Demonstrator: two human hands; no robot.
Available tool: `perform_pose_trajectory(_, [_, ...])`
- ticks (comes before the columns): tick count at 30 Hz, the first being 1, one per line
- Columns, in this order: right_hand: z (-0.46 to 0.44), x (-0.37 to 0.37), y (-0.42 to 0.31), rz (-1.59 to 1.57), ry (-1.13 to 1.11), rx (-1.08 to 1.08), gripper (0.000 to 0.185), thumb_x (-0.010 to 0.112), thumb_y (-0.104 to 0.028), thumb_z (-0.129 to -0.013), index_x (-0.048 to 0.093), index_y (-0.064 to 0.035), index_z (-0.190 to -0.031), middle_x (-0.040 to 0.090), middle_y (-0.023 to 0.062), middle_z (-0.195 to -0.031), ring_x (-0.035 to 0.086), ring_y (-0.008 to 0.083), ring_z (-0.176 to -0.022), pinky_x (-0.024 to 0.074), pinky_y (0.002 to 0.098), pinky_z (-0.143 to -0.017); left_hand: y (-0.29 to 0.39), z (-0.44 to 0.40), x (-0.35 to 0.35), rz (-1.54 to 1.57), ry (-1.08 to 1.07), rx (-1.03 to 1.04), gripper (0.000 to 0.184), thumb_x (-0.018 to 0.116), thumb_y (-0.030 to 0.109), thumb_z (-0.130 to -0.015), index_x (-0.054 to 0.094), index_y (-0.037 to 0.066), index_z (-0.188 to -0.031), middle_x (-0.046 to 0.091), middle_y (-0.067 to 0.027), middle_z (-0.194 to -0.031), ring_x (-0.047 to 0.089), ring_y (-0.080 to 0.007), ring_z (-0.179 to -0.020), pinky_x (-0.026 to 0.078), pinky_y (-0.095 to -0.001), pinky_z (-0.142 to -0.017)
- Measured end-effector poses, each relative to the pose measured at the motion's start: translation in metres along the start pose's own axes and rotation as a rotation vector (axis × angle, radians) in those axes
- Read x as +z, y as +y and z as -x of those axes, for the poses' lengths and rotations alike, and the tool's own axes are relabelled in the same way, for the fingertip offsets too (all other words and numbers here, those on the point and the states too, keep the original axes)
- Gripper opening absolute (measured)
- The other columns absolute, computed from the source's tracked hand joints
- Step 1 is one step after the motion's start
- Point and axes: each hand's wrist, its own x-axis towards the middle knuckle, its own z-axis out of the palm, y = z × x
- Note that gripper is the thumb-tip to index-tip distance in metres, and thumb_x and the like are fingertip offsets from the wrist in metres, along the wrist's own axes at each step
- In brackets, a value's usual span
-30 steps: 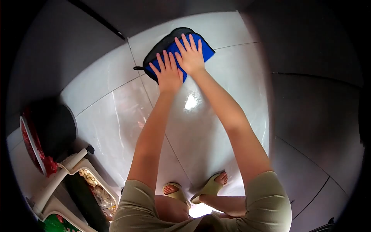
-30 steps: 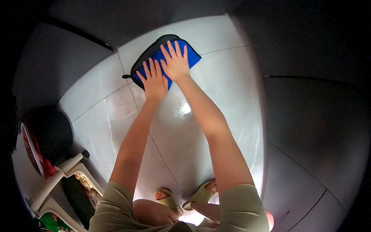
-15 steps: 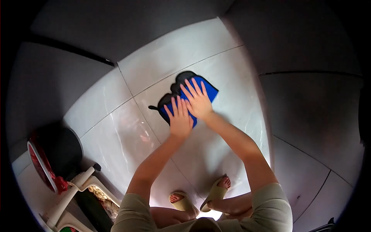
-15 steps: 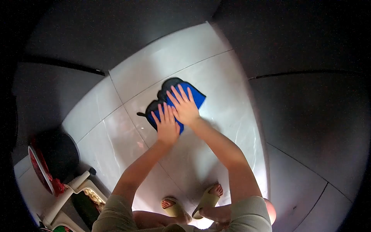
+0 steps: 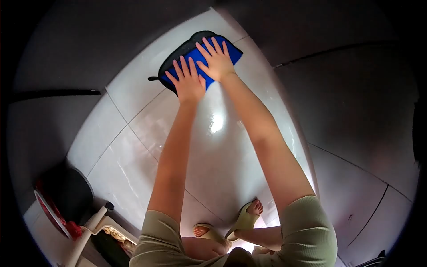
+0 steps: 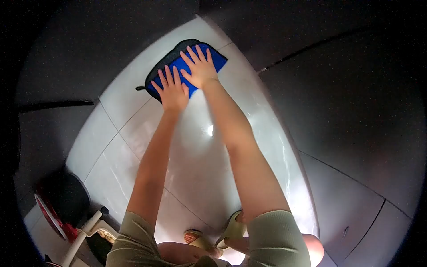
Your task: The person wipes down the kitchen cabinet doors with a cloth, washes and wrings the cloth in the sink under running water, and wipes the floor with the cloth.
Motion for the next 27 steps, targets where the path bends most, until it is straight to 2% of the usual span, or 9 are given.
perform_pose_trajectory(4, [0.08,-0.038,0.011,-0.004,0.003,0.062,0.06,0.049,-0.033,-0.084,0.034,-0.0161,-0.14,0.03,0.0106,-0.145,0.023,0.0338,-0.135,0.0162,0.0525,-0.108,0.064,0.059,-0.01,0.137,-0.034,0.092,0.066,0.047,0.026,-0.081,0.029,-0.004,-0.137,0.021,-0.0237,-0.145,0.014,-0.044,-0.135,0.007,-0.0683,-0.101])
perform_pose_trajectory(7, [0.162,-0.065,-0.005,-0.055,-0.071,0.068,0.062,0.049,-0.026,-0.082,0.033,-0.0098,-0.14,0.027,0.0164,-0.146,0.021,0.0385,-0.135,0.0147,0.0541,-0.108,0.082,0.131,-0.03,0.227,-0.168,0.213,0.07,0.049,0.027,-0.078,0.029,-0.008,-0.136,0.019,-0.0251,-0.146,0.012,-0.0439,-0.136,0.004,-0.0676,-0.102])
perform_pose_trajectory(11, [0.209,-0.086,-0.032,-0.107,-0.284,0.033,0.064,0.051,-0.025,-0.081,0.032,-0.011,-0.14,0.025,0.0159,-0.147,0.018,0.0383,-0.136,0.0114,0.0555,-0.108,0.079,0.189,-0.056,0.151,-0.395,0.275,0.07,0.047,0.03,-0.081,0.028,-0.009,-0.136,0.017,-0.0254,-0.146,0.01,-0.0434,-0.136,0.003,-0.0671,-0.103])
perform_pose_trajectory(13, [0.197,-0.083,-0.023,-0.177,-0.255,-0.038,0.066,0.056,-0.025,-0.077,0.035,-0.0184,-0.14,0.026,0.012,-0.147,0.017,0.0357,-0.137,0.0114,0.0559,-0.109,0.081,0.177,-0.056,0.096,-0.392,0.266,0.07,0.047,0.031,-0.081,0.028,-0.009,-0.137,0.017,-0.0255,-0.146,0.009,-0.0435,-0.136,0.003,-0.0668,-0.103])
perform_pose_trajectory(15, [0.169,-0.076,-0.005,-0.154,-0.227,-0.096,0.063,0.054,-0.033,-0.08,0.036,-0.0217,-0.139,0.026,0.01,-0.147,0.017,0.0341,-0.138,0.0098,0.0552,-0.109,0.083,0.159,-0.054,0.068,-0.351,0.258,0.07,0.046,0.031,-0.082,0.027,-0.009,-0.137,0.017,-0.0252,-0.146,0.01,-0.0432,-0.136,0.005,-0.0666,-0.103])
perform_pose_trajectory(17, [0.136,-0.06,0.012,-0.1,-0.162,-0.044,0.063,0.054,-0.035,-0.08,0.036,-0.0235,-0.139,0.024,0.0089,-0.148,0.014,0.0333,-0.138,0.0084,0.0568,-0.109,0.085,0.119,-0.037,0.085,-0.235,0.21,0.069,0.046,0.03,-0.082,0.026,-0.007,-0.137,0.018,-0.0241,-0.146,0.011,-0.0427,-0.136,0.006,-0.0669,-0.103])
perform_pose_trajectory(21, [0.089,-0.046,0.052,0.091,-0.066,0.248,0.061,0.048,-0.042,-0.084,0.03,-0.0316,-0.141,0.017,0.0084,-0.151,0.01,0.0376,-0.138,0.0092,0.0615,-0.107,0.101,0.044,0.0,0.075,-0.05,0.204,0.068,0.047,0.031,-0.082,0.027,-0.001,-0.139,0.019,-0.0208,-0.147,0.011,-0.0417,-0.137,0.006,-0.0677,-0.103])
perform_pose_trajectory(22, [0.089,-0.045,0.057,0.131,-0.037,0.284,0.061,0.046,-0.047,-0.084,0.03,-0.0345,-0.141,0.017,0.0089,-0.151,0.015,0.0406,-0.136,0.0138,0.0614,-0.105,0.107,0.039,0.003,0.053,-0.038,0.202,0.067,0.046,0.03,-0.082,0.029,0.002,-0.139,0.02,-0.0198,-0.147,0.012,-0.0414,-0.137,0.006,-0.0683,-0.102])
perform_pose_trajectory(27, [0.145,-0.063,0.067,0.034,-0.062,0.491,0.06,0.046,-0.05,-0.083,0.031,-0.0367,-0.14,0.018,0.0104,-0.15,0.028,0.0429,-0.128,0.0229,0.06,-0.101,0.116,0.056,0.002,0.103,-0.076,0.424,0.065,0.047,0.029,-0.08,0.032,0.006,-0.139,0.023,-0.0165,-0.147,0.015,-0.04,-0.136,0.007,-0.0685,-0.102])
